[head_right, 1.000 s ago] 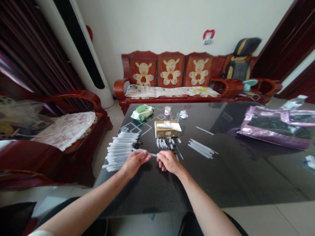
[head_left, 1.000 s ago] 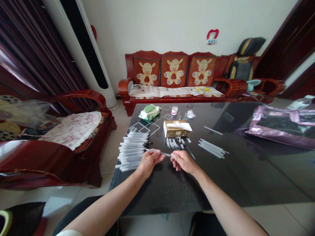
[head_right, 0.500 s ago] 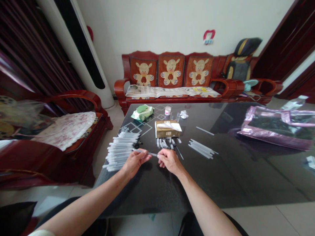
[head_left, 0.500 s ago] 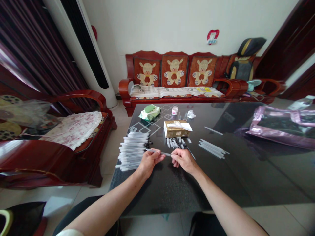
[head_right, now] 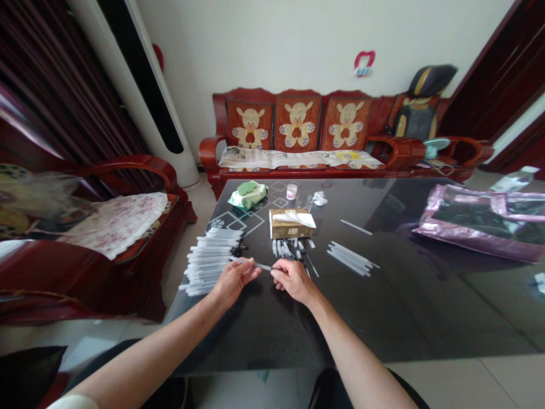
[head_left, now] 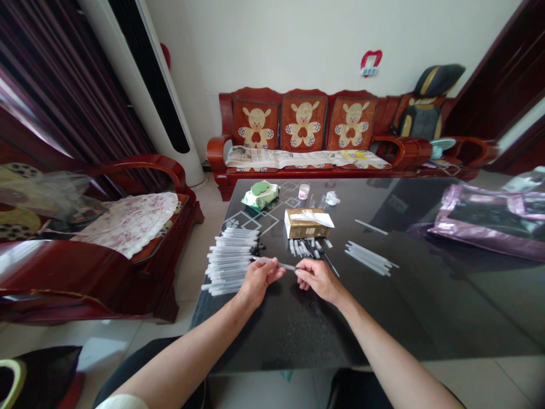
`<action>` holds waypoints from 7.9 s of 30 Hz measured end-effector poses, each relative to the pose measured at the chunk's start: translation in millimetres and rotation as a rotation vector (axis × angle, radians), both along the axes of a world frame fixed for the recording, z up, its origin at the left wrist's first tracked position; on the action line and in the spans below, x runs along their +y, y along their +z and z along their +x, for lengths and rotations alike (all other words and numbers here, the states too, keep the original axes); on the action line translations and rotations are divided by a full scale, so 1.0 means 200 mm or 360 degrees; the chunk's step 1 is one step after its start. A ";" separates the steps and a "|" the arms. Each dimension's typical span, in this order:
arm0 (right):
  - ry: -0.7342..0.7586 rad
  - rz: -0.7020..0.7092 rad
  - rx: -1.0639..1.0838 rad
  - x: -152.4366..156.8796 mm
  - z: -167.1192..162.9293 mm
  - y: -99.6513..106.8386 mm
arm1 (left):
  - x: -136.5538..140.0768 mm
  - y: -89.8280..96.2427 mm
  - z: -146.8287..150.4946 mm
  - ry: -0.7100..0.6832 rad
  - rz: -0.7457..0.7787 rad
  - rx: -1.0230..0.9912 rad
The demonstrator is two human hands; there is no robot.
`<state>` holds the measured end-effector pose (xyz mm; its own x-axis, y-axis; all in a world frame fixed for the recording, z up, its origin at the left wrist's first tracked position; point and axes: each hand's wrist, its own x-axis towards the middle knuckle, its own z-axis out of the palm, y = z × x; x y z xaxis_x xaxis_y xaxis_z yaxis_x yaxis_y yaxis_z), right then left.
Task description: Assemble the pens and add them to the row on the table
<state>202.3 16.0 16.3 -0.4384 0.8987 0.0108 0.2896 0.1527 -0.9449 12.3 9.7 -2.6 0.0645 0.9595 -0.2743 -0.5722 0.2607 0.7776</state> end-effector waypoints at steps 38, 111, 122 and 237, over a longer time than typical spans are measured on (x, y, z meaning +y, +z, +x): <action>-0.0050 -0.0136 0.0075 -0.01 -0.01 -0.03 | -0.01 0.00 0.00 -0.0058 0.0031 0.0038; 0.0091 -0.0373 0.0149 -0.04 -0.04 -0.06 | -0.03 0.05 0.00 -0.0197 0.0094 0.0306; -0.0032 -0.0125 -0.0205 0.01 0.04 -0.06 | -0.02 0.01 -0.01 -0.0211 0.0078 0.0323; -0.0092 -0.0070 0.0018 0.07 0.09 -0.06 | 0.12 0.04 -0.18 0.0041 0.0151 0.0351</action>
<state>220.0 29.6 5.3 -0.3859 0.9222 -0.0246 0.2860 0.0943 -0.9536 -23.0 33.1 5.0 -0.0119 0.9822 -0.1873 -0.3913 0.1678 0.9048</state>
